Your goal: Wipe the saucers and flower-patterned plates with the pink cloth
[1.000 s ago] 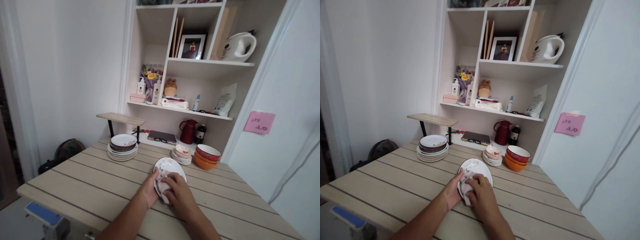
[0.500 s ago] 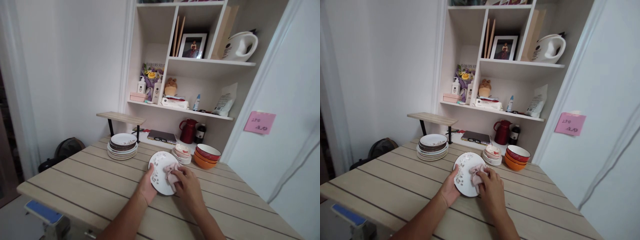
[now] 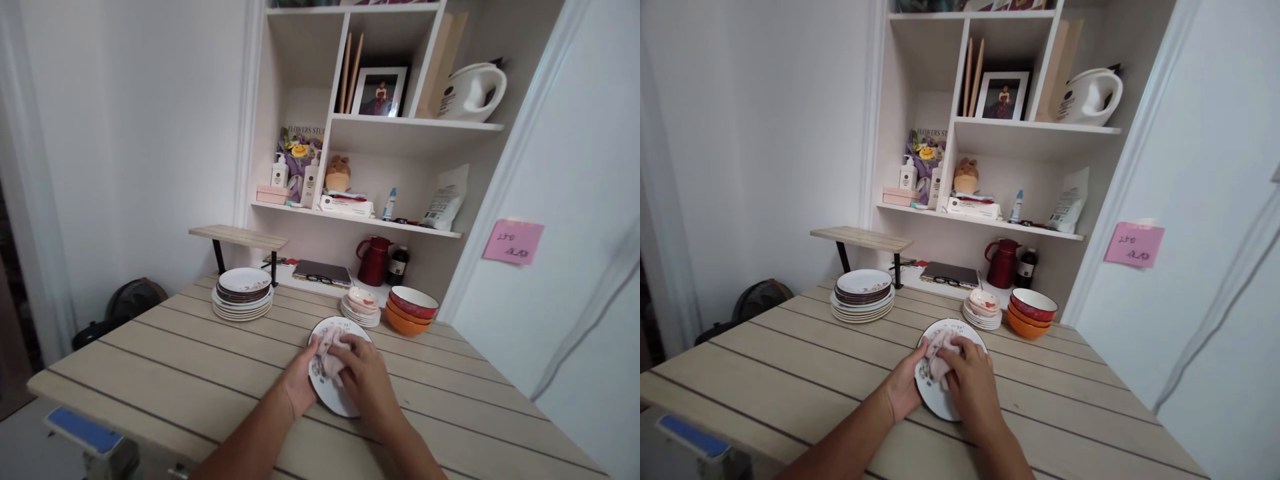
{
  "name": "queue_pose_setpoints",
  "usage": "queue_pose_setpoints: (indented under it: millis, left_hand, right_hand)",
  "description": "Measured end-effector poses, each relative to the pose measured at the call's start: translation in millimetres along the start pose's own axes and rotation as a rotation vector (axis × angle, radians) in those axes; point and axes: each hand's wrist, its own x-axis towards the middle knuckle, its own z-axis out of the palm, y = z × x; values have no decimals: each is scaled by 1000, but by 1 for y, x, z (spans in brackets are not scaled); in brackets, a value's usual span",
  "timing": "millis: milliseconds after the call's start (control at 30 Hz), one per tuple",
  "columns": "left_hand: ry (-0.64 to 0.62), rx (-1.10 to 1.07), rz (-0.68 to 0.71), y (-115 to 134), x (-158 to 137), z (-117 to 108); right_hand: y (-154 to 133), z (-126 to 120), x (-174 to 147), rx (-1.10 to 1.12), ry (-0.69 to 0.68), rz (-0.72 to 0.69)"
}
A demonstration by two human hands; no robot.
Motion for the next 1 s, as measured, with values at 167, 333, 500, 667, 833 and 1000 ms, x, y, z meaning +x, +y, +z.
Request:
queue_pose_setpoints:
  millis: [167, 333, 500, 667, 833, 1000]
  left_hand:
    - [-9, 0, 2, -3, 2, -1]
    - [4, -32, 72, 11, -2, -3]
    - [-53, -63, 120, 20, -6, -3]
    - [-21, 24, 8, 10, -5, 0]
    - [-27, 54, -37, 1, -3, 4]
    - [-6, 68, -26, 5, -3, 3]
  right_hand:
    - [13, -4, 1, -82, 91, 122]
    - [15, -4, -1, -100, 18, 135]
    - [-2, -2, -3, -18, -94, 50]
    - [-15, 0, -2, 63, -111, -37]
    - [-8, -2, 2, 11, 52, 2]
    - [1, -7, 4, -62, 122, 136]
